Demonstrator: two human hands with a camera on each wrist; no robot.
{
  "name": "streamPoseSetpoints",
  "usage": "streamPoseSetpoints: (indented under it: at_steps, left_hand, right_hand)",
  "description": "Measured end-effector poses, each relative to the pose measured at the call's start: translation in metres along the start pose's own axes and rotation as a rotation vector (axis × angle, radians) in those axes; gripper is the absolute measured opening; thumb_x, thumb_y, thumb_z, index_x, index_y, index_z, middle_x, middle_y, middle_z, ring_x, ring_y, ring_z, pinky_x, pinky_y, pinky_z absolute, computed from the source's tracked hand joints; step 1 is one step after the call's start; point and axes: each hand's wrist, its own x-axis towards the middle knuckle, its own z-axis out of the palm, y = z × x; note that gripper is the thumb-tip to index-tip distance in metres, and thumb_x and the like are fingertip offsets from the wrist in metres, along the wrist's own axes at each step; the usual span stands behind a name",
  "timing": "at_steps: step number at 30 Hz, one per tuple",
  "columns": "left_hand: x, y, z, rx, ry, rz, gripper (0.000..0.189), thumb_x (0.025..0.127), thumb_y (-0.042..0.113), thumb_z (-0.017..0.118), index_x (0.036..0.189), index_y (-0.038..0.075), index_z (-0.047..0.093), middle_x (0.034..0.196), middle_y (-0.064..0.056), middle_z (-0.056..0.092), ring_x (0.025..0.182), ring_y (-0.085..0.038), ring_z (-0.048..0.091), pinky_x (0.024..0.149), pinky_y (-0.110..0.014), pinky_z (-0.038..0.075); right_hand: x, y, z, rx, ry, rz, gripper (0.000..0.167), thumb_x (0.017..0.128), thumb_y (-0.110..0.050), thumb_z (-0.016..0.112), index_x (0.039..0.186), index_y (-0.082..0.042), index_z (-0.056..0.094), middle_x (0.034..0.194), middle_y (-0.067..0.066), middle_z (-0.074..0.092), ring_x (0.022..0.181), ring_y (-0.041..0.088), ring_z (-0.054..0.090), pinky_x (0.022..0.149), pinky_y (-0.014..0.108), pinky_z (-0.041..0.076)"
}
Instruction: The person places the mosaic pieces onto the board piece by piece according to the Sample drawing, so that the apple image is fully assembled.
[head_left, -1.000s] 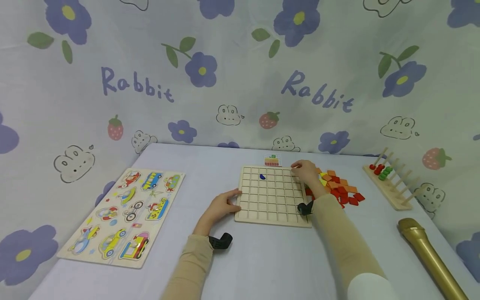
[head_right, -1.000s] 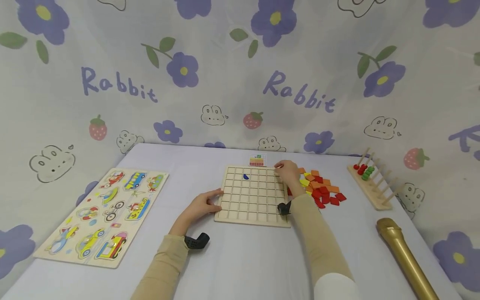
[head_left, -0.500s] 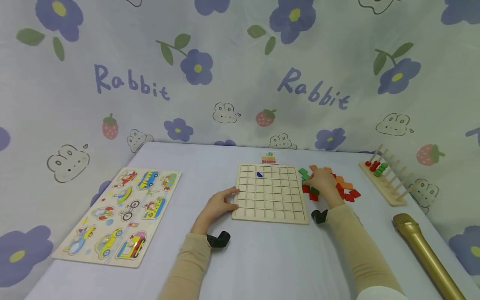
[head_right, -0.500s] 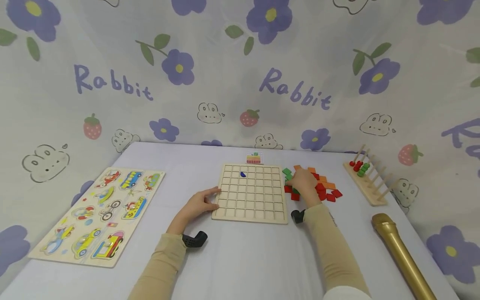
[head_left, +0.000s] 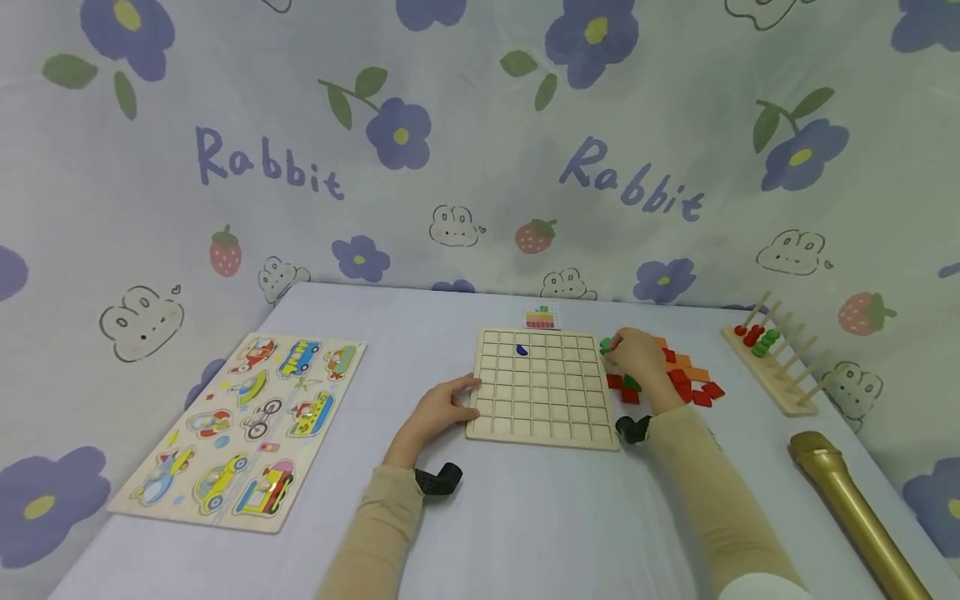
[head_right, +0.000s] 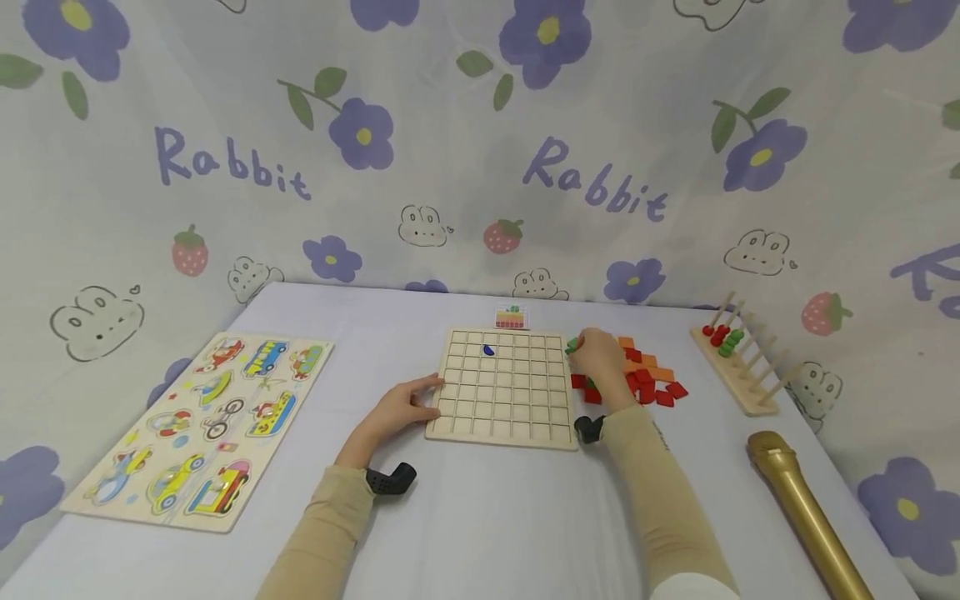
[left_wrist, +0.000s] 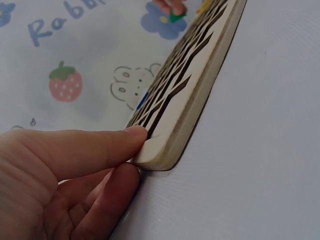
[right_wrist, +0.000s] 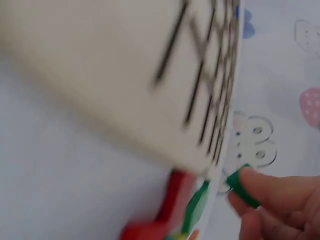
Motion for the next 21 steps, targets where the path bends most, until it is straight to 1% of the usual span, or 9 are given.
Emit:
streamPoseSetpoints:
  at_steps: [2,4,5,6,7,8,11,15,21]
  left_hand:
    - [0.000,0.000,0.000,0.007,-0.001,-0.003,0.055,0.075,0.013,0.074,0.127,0.014,0.057,0.142,-0.001,0.043,0.054,-0.012,0.041,0.053,-0.025,0.037]
    - [0.000,0.000,0.001,0.014,0.001,0.001,0.055,0.075,0.013,0.074,0.127,0.013,0.057,0.141,-0.002,0.044,0.054,-0.012,0.041,0.053,-0.025,0.036]
    - [0.000,0.000,0.001,0.016,0.000,0.005,0.055,0.075,0.012,0.074,0.127,0.013,0.057,0.141,-0.002,0.044,0.055,-0.012,0.041,0.053,-0.025,0.036]
    - [0.000,0.000,0.001,0.014,-0.002,0.006,0.055,0.075,0.012,0.074,0.127,0.013,0.057,0.141,-0.002,0.044,0.055,-0.012,0.040,0.053,-0.024,0.036]
    - [-0.001,0.000,0.001,0.009,-0.002,0.008,0.054,0.075,0.012,0.074,0.127,0.012,0.057,0.141,-0.003,0.044,0.055,-0.012,0.041,0.053,-0.024,0.036]
    - [-0.001,0.000,0.001,0.008,-0.004,0.014,0.054,0.075,0.012,0.073,0.127,0.012,0.057,0.141,-0.003,0.044,0.055,-0.011,0.041,0.053,-0.024,0.036]
    - [-0.002,0.000,0.001,-0.010,-0.017,0.039,0.054,0.076,0.011,0.072,0.128,0.009,0.056,0.142,-0.006,0.043,0.054,-0.011,0.041,0.053,-0.023,0.036]
    - [-0.002,0.001,0.003,-0.032,-0.029,0.043,0.054,0.076,0.011,0.072,0.128,0.010,0.056,0.142,-0.006,0.042,0.054,-0.011,0.041,0.052,-0.023,0.037]
    - [-0.004,0.003,0.001,-0.034,-0.014,0.021,0.053,0.076,0.011,0.073,0.127,0.010,0.057,0.142,-0.005,0.043,0.053,-0.012,0.040,0.052,-0.024,0.036]
  right_hand:
    - [0.005,-0.011,0.004,0.168,-0.005,-0.080,0.023,0.087,-0.016,0.063,0.104,0.000,0.063,0.105,0.020,0.063,0.089,0.032,0.058,0.072,0.040,0.047]
    - [0.013,-0.024,0.011,0.328,-0.050,-0.151,0.027,0.090,-0.013,0.059,0.112,0.002,0.062,0.114,0.021,0.060,0.102,0.034,0.055,0.084,0.043,0.044]
    - [0.018,-0.029,0.015,0.380,-0.076,-0.183,0.028,0.091,-0.012,0.058,0.114,0.003,0.061,0.117,0.022,0.058,0.106,0.035,0.053,0.088,0.044,0.042]
    - [0.022,-0.035,0.020,0.420,-0.107,-0.190,0.029,0.092,-0.012,0.056,0.117,0.003,0.059,0.120,0.022,0.056,0.109,0.036,0.050,0.091,0.045,0.041]
    - [0.027,-0.041,0.024,0.432,-0.125,-0.204,0.029,0.092,-0.012,0.055,0.118,0.002,0.059,0.121,0.022,0.055,0.110,0.036,0.050,0.091,0.045,0.041]
    - [0.032,-0.045,0.029,0.431,-0.132,-0.211,0.029,0.093,-0.012,0.055,0.118,0.002,0.059,0.120,0.022,0.055,0.110,0.035,0.050,0.091,0.045,0.041]
    - [0.043,-0.052,0.039,0.347,-0.093,-0.215,0.023,0.092,-0.011,0.056,0.112,0.000,0.061,0.113,0.019,0.057,0.105,0.033,0.052,0.087,0.043,0.043]
    - [0.054,-0.050,0.047,0.288,-0.074,-0.215,0.016,0.090,-0.008,0.058,0.104,-0.002,0.063,0.106,0.016,0.060,0.100,0.031,0.054,0.086,0.043,0.042]
    - [0.059,-0.051,0.054,0.203,-0.110,-0.246,0.017,0.091,-0.011,0.057,0.105,-0.007,0.067,0.113,0.016,0.059,0.104,0.031,0.053,0.088,0.044,0.041]
